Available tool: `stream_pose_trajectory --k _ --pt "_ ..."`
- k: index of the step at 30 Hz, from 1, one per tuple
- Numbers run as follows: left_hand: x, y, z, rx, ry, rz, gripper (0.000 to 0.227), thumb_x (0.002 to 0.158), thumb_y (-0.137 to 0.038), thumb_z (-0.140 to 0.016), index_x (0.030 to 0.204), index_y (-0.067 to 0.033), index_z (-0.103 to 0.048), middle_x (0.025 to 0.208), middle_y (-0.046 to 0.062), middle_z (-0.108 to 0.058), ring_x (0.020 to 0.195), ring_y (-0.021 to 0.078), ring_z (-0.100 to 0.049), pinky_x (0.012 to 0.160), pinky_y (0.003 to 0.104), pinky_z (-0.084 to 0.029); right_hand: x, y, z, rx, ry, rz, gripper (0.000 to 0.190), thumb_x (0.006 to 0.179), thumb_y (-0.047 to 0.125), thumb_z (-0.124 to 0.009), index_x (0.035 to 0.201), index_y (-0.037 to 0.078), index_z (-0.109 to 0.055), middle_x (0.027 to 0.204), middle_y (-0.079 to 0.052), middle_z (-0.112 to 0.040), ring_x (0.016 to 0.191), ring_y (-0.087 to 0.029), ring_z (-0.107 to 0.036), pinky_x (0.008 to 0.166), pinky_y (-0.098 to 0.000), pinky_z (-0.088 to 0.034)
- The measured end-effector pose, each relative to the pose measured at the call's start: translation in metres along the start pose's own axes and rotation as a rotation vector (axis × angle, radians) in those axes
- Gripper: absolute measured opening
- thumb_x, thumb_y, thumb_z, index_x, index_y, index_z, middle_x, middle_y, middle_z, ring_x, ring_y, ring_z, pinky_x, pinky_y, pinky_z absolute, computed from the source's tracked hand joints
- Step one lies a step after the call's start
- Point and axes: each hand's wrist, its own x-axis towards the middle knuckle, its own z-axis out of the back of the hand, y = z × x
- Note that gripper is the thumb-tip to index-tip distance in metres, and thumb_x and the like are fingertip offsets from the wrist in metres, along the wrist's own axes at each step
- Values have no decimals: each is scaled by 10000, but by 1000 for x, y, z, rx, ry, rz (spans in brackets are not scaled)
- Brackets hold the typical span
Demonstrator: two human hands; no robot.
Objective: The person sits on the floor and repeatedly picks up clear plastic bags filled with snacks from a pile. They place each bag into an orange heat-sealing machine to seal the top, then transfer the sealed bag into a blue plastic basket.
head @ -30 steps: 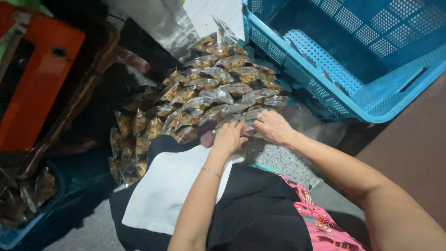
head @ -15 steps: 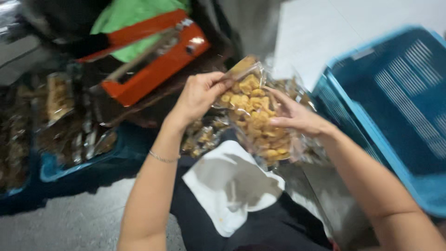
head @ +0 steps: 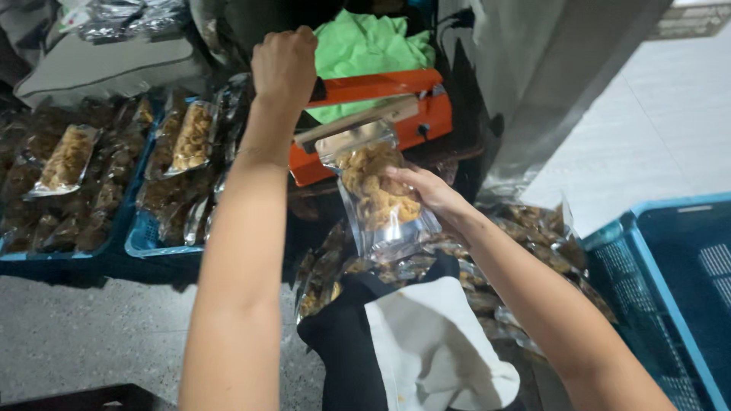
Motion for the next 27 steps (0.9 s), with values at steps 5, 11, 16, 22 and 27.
stream_pose_trajectory --k 5,11,16,22,27 --pt "2 11 -30 7 10 44 232 1000 -269 -593 943 -92 -732 877 156 -752 891 373 -706 815 554 -509 14 8 -14 -30 -64 -1 619 933 303 -645 1447 1 -479 1238 -154 -683 1043 -224 -724 890 -385 -610" --pt "-25 7 -31 -201 203 245 320 1070 -319 -520 1017 -62 -704 899 196 -734 877 407 -703 850 561 -518 16 19 -20 -84 -116 -39 651 930 337 -649 1458 -3 -477 1262 -152 -694 1074 -229 -736 908 -384 -619" --pt "-34 -1 -29 -220 243 321 319 1066 -320 -507 1032 -60 -688 894 196 -733 845 403 -719 757 538 -563 20 21 -25 -89 -134 -54 645 939 359 -635 1436 -18 -467 1245 -177 -697 1065 -243 -737 900 -395 -622" --pt "-42 -1 -33 -227 210 330 312 1063 -311 -513 1022 -54 -685 904 196 -732 855 404 -714 735 534 -567 27 19 -25 6 -72 -17 651 943 347 -656 1400 -78 -473 1238 -207 -699 1054 -263 -744 901 -407 -634" --pt "-46 -2 -37 -234 198 342 319 1065 -324 -499 1016 -65 -679 895 189 -732 853 396 -720 727 521 -576 26 21 -24 -55 -148 -48 637 940 344 -652 1388 -76 -482 1219 -216 -706 1041 -267 -753 887 -407 -636"
